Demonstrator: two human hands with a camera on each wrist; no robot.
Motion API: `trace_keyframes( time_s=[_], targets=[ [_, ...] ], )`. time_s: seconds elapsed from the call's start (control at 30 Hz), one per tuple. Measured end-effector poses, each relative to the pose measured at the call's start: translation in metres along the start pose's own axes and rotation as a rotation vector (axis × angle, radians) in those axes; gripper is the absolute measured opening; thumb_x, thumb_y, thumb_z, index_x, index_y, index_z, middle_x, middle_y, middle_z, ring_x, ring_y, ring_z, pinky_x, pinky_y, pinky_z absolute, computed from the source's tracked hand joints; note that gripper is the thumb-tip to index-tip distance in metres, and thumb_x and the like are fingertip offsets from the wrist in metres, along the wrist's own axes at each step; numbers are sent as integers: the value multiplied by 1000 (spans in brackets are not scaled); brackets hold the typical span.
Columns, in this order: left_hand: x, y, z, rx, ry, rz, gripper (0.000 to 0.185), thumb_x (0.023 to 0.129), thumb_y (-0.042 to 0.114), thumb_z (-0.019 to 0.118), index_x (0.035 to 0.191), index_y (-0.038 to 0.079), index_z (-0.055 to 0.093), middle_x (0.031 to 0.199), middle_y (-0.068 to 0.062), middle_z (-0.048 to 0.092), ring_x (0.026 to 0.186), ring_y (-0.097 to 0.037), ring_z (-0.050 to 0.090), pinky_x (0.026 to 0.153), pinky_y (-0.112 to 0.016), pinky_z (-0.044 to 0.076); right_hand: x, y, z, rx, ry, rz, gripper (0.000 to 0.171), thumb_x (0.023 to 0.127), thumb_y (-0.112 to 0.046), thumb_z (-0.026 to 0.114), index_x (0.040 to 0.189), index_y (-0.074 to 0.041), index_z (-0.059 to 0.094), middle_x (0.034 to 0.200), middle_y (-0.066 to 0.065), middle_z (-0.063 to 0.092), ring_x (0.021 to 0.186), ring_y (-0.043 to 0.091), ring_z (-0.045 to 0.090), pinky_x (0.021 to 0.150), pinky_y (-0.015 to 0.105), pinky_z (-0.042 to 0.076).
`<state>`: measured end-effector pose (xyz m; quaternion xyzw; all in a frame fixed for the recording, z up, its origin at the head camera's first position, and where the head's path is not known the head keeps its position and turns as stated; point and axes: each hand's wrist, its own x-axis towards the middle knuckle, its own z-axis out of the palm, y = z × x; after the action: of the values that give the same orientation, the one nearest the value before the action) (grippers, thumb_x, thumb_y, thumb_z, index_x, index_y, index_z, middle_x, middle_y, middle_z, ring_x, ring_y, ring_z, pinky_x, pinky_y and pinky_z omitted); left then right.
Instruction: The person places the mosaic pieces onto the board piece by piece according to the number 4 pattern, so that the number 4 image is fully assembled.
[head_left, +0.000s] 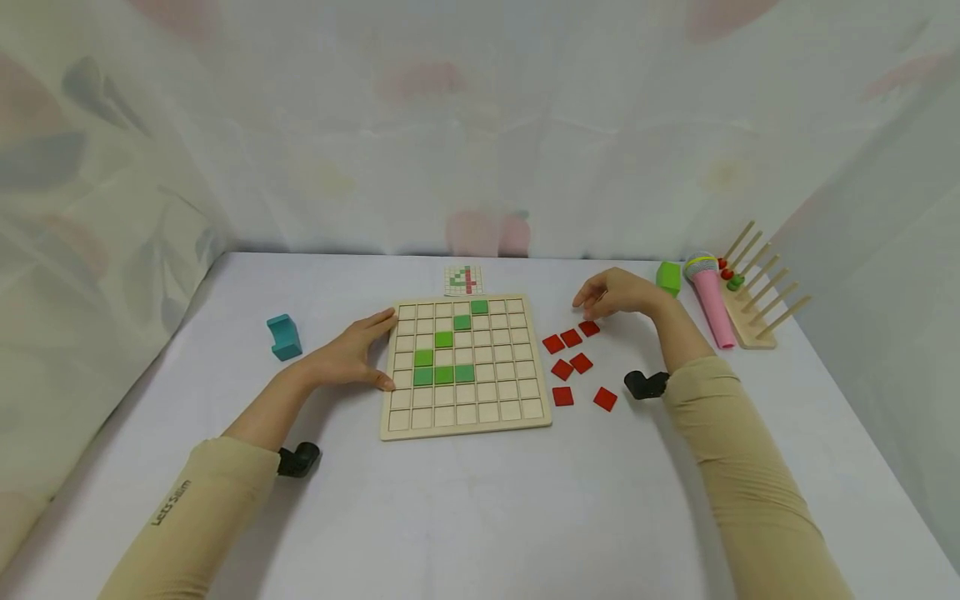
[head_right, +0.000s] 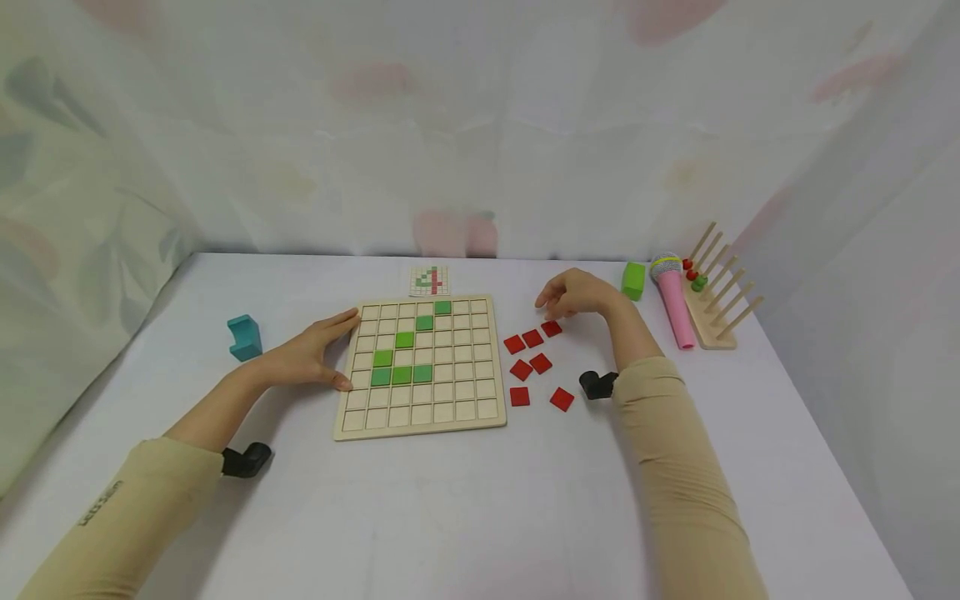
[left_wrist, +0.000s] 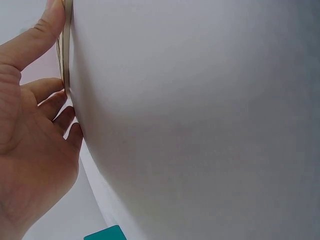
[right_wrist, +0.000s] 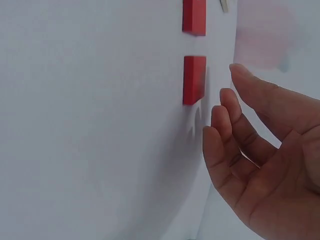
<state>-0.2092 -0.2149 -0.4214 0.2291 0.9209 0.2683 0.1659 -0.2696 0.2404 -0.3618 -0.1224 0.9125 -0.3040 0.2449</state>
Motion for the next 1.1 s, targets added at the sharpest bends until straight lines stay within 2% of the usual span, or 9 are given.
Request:
trace_keyframes(
  time_s=[0.27, 0.5, 0.67, 0.87, 1.1],
  targets=[
    [0, 1, 0, 5, 0, -1, 119, 69, 36, 89, 156, -2, 17, 167, -21, 8, 153, -47, 10, 123, -62, 16, -2, 10, -3, -13, -62, 2, 41, 79, -3, 72, 121, -3, 67, 112, 13, 64, 103, 22, 55, 80, 24, 46],
    [0, 2, 0, -3, -1, -10, 118, 69, 35, 89, 157, 0, 18, 168, -19, 8, 153, -46, 10, 123, -61, 15, -2, 12, -1, 28, -91, -24, 47, 74, 3, 78, 119, 1, 66, 101, 9, 55, 98, 22, 48, 79, 24, 42],
    [0, 2, 1, -1, 2, -4, 119, 69, 36, 89, 157, -2, 18, 167, -20, 9, 153, -47, 10, 123, -62, 15, -2, 14, 1, 18, -110, -50, 45, 75, 3, 76, 118, 1, 66, 97, 8, 51, 95, 22, 47, 78, 25, 42],
    [1, 0, 2, -2, -1, -13, 118, 70, 36, 88, 157, -1, 17, 168, -19, 8, 153, -46, 10, 123, -62, 15, -4, 16, 5, 15, -96, -44, 37, 78, 1, 75, 114, -1, 68, 94, 8, 51, 96, 23, 45, 78, 28, 41],
    [0, 1, 0, -1, -2, -22, 118, 69, 32, 89, 157, -1, 17, 168, -18, 8, 154, -45, 9, 124, -61, 15, -8, 16, 9, 1, -66, -46, 34, 78, -3, 76, 111, -4, 70, 99, 9, 56, 100, 24, 46, 80, 29, 41]
  ],
)
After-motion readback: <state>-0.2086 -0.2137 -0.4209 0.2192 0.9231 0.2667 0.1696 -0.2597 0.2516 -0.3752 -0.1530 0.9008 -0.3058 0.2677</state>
